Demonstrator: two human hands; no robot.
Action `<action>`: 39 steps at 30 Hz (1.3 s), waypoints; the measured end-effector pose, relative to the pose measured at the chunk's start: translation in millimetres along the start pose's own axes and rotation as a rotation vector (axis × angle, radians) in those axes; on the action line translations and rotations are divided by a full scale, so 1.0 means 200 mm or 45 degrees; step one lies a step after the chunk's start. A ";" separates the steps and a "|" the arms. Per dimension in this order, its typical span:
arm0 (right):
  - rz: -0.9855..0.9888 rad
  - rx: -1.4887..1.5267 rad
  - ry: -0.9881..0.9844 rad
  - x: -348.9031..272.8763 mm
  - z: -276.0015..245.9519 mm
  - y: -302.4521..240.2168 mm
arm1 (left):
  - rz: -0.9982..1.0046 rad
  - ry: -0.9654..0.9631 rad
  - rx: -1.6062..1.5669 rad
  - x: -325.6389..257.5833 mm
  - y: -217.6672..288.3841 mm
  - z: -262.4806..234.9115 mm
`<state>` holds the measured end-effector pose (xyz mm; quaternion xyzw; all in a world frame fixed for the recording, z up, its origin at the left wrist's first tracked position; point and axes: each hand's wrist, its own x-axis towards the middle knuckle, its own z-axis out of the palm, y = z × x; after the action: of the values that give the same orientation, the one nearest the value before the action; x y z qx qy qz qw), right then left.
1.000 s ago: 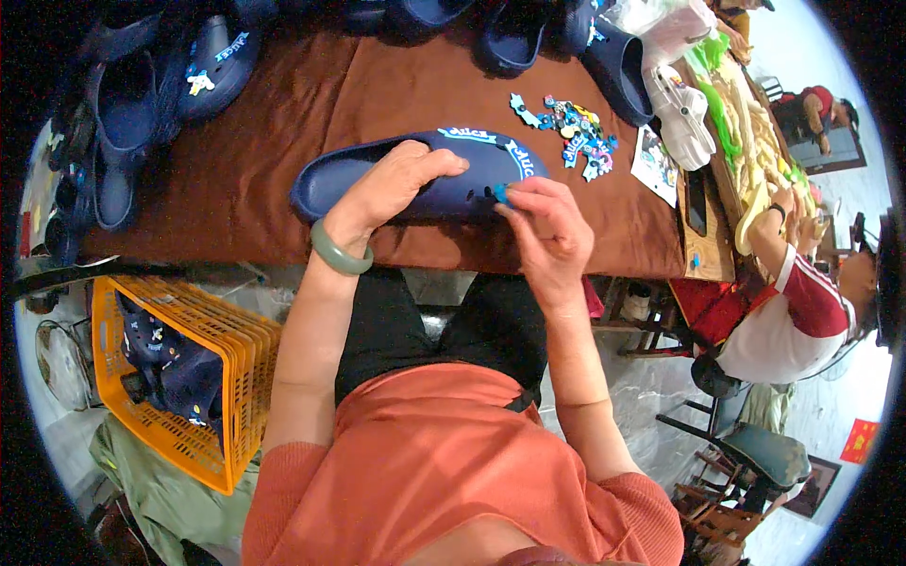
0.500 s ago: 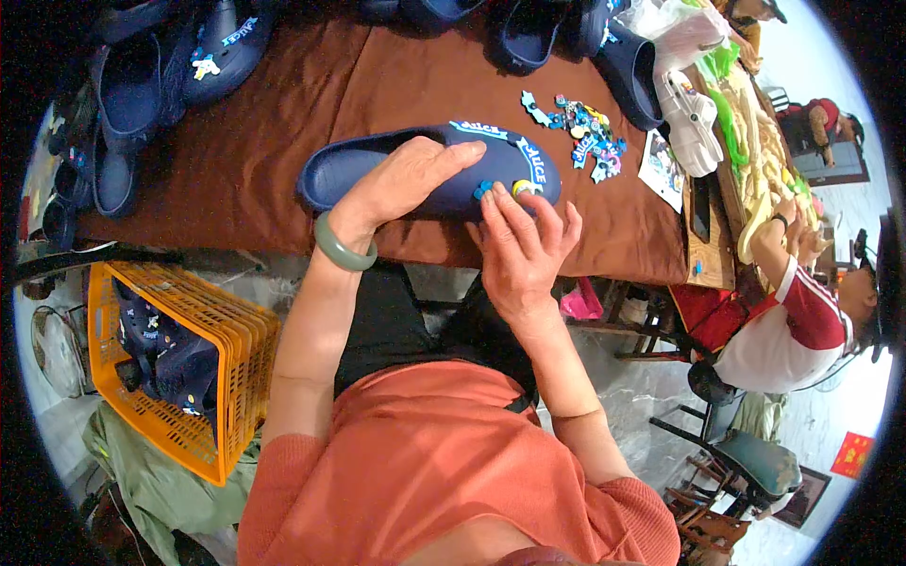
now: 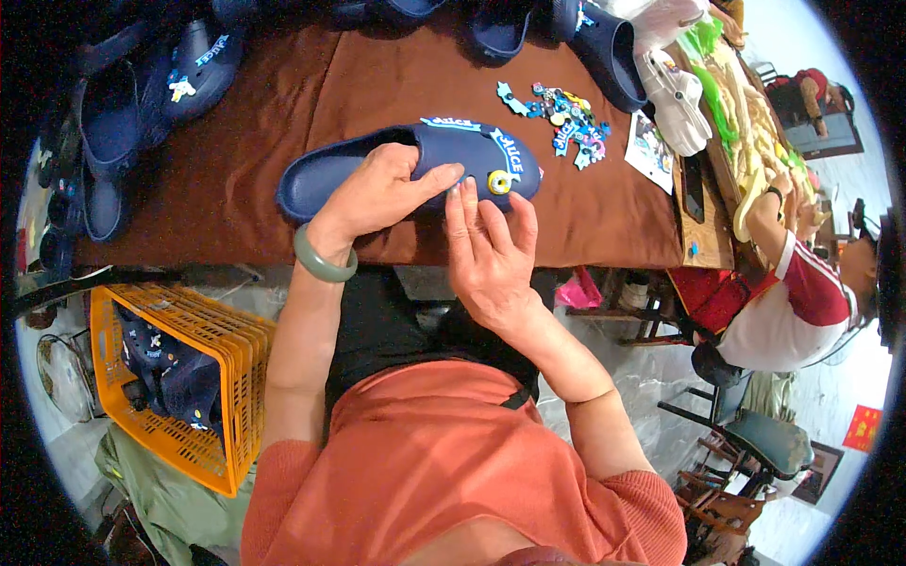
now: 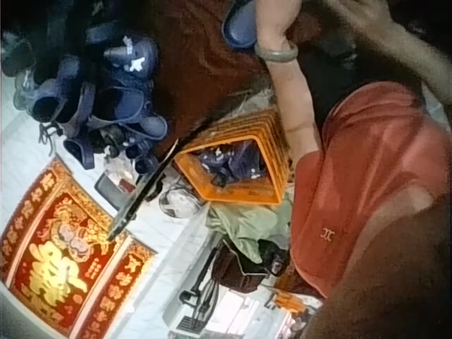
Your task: Decorating blue clogs by inserting plastic charms into the ventilation holes.
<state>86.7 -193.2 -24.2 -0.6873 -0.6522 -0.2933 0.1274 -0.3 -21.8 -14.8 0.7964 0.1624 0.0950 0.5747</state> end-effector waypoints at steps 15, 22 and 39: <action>0.150 0.674 0.117 0.00 -0.02 0.10 | 0.002 -0.007 -0.327 0.03 0.07 0.01; 0.528 0.718 0.241 -0.13 -0.01 0.33 | 0.114 -0.056 -0.358 0.02 0.07 0.04; 0.718 0.630 0.239 -0.28 0.15 0.52 | -0.052 0.263 -0.126 -0.02 0.15 0.10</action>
<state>196.0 -234.4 -58.9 -0.7584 -0.4741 -0.1421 0.4242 7.0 -50.0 7.0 0.7495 0.2321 0.1729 0.5954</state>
